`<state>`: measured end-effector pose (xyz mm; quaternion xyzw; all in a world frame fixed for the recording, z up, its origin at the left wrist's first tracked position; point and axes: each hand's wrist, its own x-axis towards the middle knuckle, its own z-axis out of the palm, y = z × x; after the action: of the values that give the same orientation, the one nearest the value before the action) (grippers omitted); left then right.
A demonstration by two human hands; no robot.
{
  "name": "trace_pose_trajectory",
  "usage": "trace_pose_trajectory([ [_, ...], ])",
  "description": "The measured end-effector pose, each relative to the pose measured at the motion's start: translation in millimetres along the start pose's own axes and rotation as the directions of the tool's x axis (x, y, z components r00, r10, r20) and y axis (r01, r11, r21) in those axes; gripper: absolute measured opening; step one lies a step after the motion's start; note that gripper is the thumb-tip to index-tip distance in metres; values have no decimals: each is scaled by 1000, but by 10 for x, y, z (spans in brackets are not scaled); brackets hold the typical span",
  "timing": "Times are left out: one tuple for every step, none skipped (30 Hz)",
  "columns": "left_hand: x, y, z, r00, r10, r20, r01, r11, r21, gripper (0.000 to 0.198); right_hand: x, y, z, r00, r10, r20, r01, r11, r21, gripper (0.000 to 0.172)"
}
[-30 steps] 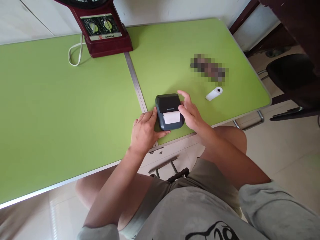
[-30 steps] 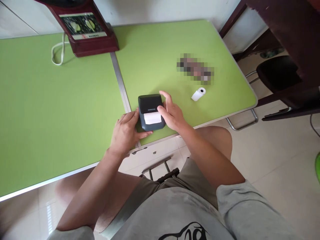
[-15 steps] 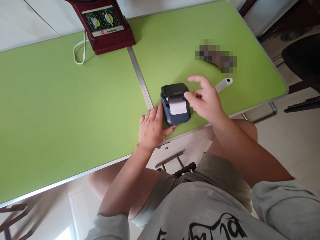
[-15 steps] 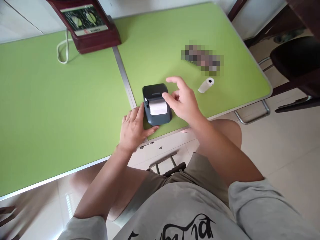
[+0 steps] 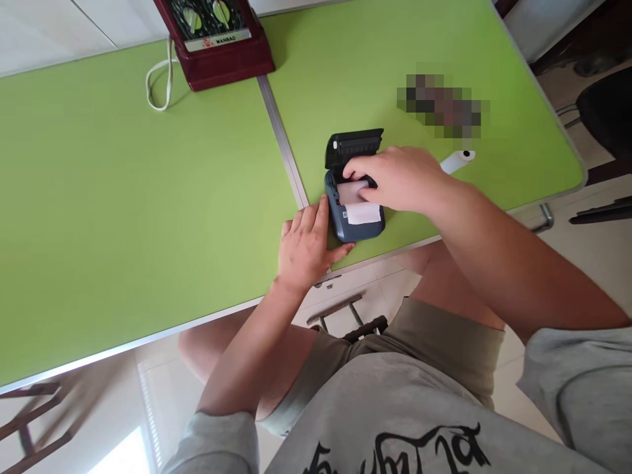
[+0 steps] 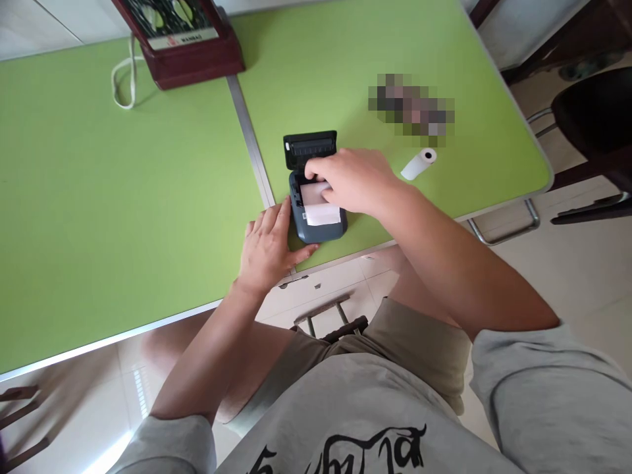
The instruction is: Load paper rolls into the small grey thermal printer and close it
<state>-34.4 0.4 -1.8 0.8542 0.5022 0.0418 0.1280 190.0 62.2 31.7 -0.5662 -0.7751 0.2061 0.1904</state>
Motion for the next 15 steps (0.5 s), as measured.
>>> trace_pose_trajectory([
  [-1,-2,1,1000,3,-4,-3,1000,-3,98,60,0,-16,999,0,48,-1,1000,17,27],
  [-2,-3,1,1000,5,-8,-5,1000,-6,97,114,-19,-38,995,14,99,-14,1000,0,28],
  [-4,-4,-1,1000,4,-10,-5,1000,-8,96,156,-55,-68,988,38,147,-31,998,-49,29],
  [-5,-3,-4,1000,2,-8,-2,1000,-10,96,180,-103,-107,981,65,184,-44,993,-113,28],
  [-6,-1,-9,1000,-2,-3,2,1000,-9,96,181,-157,-154,975,85,205,-50,984,-171,29],
  [-8,3,-16,1000,-5,7,5,1000,-8,96,155,-209,-209,973,96,209,-52,977,-205,32],
  [-9,7,-23,1000,-7,16,7,1000,-6,97,100,-250,-267,976,97,194,-57,978,-202,36],
  [-9,11,-30,1000,-7,26,7,1000,-5,98,19,-273,-324,983,94,157,-69,985,-157,41],
  [-10,15,-37,999,-5,33,5,1000,-5,99,-83,-273,-372,988,101,116,-92,992,-81,48],
  [-11,18,-41,999,-3,36,3,1000,-7,100,-200,-248,-404,991,122,55,-124,991,47,50],
  [-12,19,-43,999,0,35,0,1000,-10,101,-323,-198,-413,986,164,-22,-155,962,223,52],
  [-13,20,-42,1000,3,31,-2,1000,-12,101,-442,-128,-395,973,201,-113,-132,888,440,48],
  [-14,19,-40,1000,5,28,-4,1000,-12,101,-550,-45,-349,953,251,-170,-85,759,645,44],
  [-15,17,-36,1000,6,25,-6,1000,-11,100,-641,42,-279,935,312,-171,-59,610,790,47],
  [-16,16,-32,1000,7,21,-7,1000,-11,100,-714,123,-190,927,356,-115,-82,494,866,54],
])
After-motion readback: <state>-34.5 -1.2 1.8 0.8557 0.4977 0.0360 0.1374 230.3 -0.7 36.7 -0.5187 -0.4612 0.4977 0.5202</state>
